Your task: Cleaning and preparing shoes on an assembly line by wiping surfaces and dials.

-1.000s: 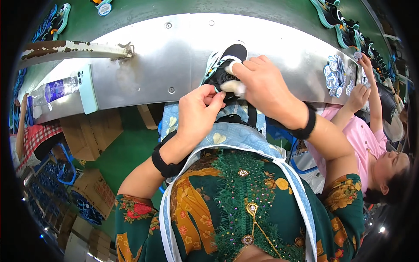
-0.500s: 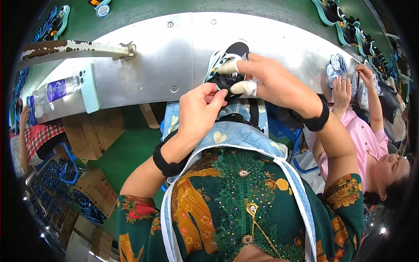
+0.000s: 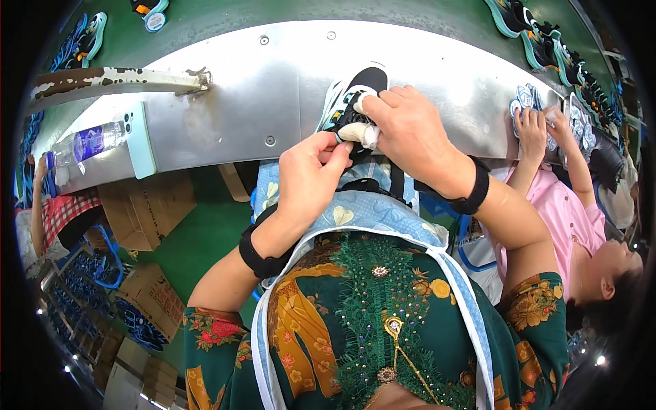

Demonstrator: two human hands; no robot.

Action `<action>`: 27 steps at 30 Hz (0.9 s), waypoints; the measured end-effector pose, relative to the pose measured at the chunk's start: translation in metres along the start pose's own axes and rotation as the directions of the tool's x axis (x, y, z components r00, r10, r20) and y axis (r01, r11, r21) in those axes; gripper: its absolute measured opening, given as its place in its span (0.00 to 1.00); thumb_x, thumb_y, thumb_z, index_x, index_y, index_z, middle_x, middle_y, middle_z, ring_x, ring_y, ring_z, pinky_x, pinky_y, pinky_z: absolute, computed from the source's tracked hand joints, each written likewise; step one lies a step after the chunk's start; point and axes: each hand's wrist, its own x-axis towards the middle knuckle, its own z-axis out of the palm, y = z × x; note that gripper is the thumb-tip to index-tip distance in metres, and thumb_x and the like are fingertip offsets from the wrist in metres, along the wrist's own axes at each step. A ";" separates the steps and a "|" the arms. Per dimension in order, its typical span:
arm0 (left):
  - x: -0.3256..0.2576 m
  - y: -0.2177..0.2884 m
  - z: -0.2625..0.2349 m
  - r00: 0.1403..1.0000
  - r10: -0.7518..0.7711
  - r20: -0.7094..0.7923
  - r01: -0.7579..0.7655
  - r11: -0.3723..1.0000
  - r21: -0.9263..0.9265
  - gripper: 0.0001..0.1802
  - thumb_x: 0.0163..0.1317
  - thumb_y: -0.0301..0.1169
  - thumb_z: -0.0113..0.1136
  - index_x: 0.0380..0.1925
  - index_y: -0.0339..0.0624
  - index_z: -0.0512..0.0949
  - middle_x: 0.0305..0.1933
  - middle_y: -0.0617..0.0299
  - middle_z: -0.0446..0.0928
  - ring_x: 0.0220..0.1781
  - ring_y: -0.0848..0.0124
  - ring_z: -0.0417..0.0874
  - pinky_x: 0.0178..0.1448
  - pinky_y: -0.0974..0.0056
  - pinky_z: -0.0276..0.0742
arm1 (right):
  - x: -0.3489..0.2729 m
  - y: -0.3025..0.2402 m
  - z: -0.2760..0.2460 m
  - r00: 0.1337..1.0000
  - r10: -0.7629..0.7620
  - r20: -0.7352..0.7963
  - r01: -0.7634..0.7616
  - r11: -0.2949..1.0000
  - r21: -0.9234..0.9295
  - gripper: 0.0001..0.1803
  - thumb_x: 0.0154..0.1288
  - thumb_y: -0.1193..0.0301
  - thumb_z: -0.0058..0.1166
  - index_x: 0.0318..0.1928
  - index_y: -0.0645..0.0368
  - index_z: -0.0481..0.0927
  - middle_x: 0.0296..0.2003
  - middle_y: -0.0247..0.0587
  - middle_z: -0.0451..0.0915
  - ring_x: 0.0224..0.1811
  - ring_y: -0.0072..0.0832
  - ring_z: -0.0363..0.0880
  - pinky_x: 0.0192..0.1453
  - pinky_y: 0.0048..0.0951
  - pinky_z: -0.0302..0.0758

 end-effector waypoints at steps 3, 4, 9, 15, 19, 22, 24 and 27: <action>0.001 -0.001 -0.001 1.000 0.005 0.028 -0.004 1.000 -0.024 0.09 0.65 0.29 0.60 0.36 0.31 0.79 0.31 0.62 0.83 0.35 0.78 0.85 0.33 0.74 0.72 | 0.010 0.014 -0.010 0.991 -0.037 0.127 0.003 0.966 0.257 0.11 0.56 0.65 0.62 0.36 0.57 0.79 0.26 0.44 0.77 0.32 0.46 0.77 0.36 0.44 0.72; -0.001 0.003 -0.003 0.999 -0.026 0.028 0.026 1.000 0.004 0.09 0.65 0.29 0.60 0.36 0.31 0.79 0.31 0.62 0.83 0.35 0.78 0.85 0.34 0.74 0.72 | 0.010 0.012 -0.011 0.991 -0.039 0.129 0.004 0.966 0.260 0.11 0.56 0.65 0.62 0.36 0.57 0.79 0.26 0.44 0.77 0.32 0.46 0.77 0.36 0.44 0.72; -0.002 0.000 0.000 1.000 0.010 0.014 -0.010 1.000 0.006 0.10 0.65 0.29 0.60 0.37 0.31 0.79 0.31 0.62 0.83 0.35 0.78 0.85 0.33 0.74 0.72 | -0.004 -0.004 0.005 1.000 0.005 0.031 -0.007 0.998 0.060 0.13 0.53 0.66 0.64 0.38 0.56 0.80 0.26 0.42 0.76 0.33 0.44 0.76 0.37 0.44 0.71; -0.002 -0.001 -0.007 0.997 0.076 0.011 -0.076 0.996 -0.050 0.10 0.64 0.30 0.60 0.32 0.31 0.79 0.24 0.58 0.82 0.28 0.76 0.84 0.32 0.71 0.76 | 0.004 0.012 -0.006 0.953 0.262 0.151 -0.302 0.844 0.444 0.12 0.59 0.63 0.64 0.36 0.58 0.83 0.27 0.44 0.81 0.31 0.44 0.80 0.37 0.36 0.75; -0.004 0.002 -0.027 0.969 0.241 -0.052 -0.236 0.967 0.094 0.10 0.60 0.32 0.65 0.32 0.35 0.80 0.26 0.59 0.79 0.27 0.73 0.79 0.32 0.68 0.73 | -0.004 0.060 0.008 0.900 0.435 -0.020 -0.389 0.822 0.416 0.14 0.66 0.66 0.58 0.50 0.56 0.81 0.35 0.47 0.81 0.37 0.33 0.80 0.44 0.28 0.74; 0.015 0.003 -0.013 0.819 0.568 -0.080 -0.505 0.780 0.370 0.16 0.51 0.35 0.72 0.33 0.37 0.79 0.34 0.55 0.74 0.37 0.62 0.77 0.41 0.60 0.73 | 0.000 0.071 0.035 0.925 0.375 -0.060 -0.351 0.906 0.238 0.15 0.68 0.65 0.54 0.53 0.55 0.80 0.37 0.49 0.79 0.41 0.39 0.76 0.47 0.34 0.73; 0.020 0.006 0.003 0.822 0.567 -0.053 -0.487 0.747 0.452 0.17 0.49 0.32 0.73 0.35 0.36 0.77 0.37 0.56 0.74 0.42 0.62 0.75 0.49 0.61 0.72 | 0.012 0.059 0.049 0.892 0.450 -0.045 -0.423 0.865 0.270 0.15 0.68 0.66 0.53 0.53 0.55 0.79 0.37 0.51 0.77 0.42 0.44 0.72 0.48 0.39 0.71; 0.021 0.009 0.013 0.859 0.506 -0.084 -0.427 0.796 0.430 0.17 0.48 0.32 0.73 0.33 0.36 0.77 0.37 0.56 0.74 0.43 0.60 0.75 0.50 0.60 0.72 | 0.019 0.051 0.076 0.888 0.447 -0.110 -0.394 0.861 0.321 0.15 0.66 0.65 0.53 0.50 0.57 0.79 0.35 0.56 0.75 0.41 0.47 0.70 0.47 0.43 0.70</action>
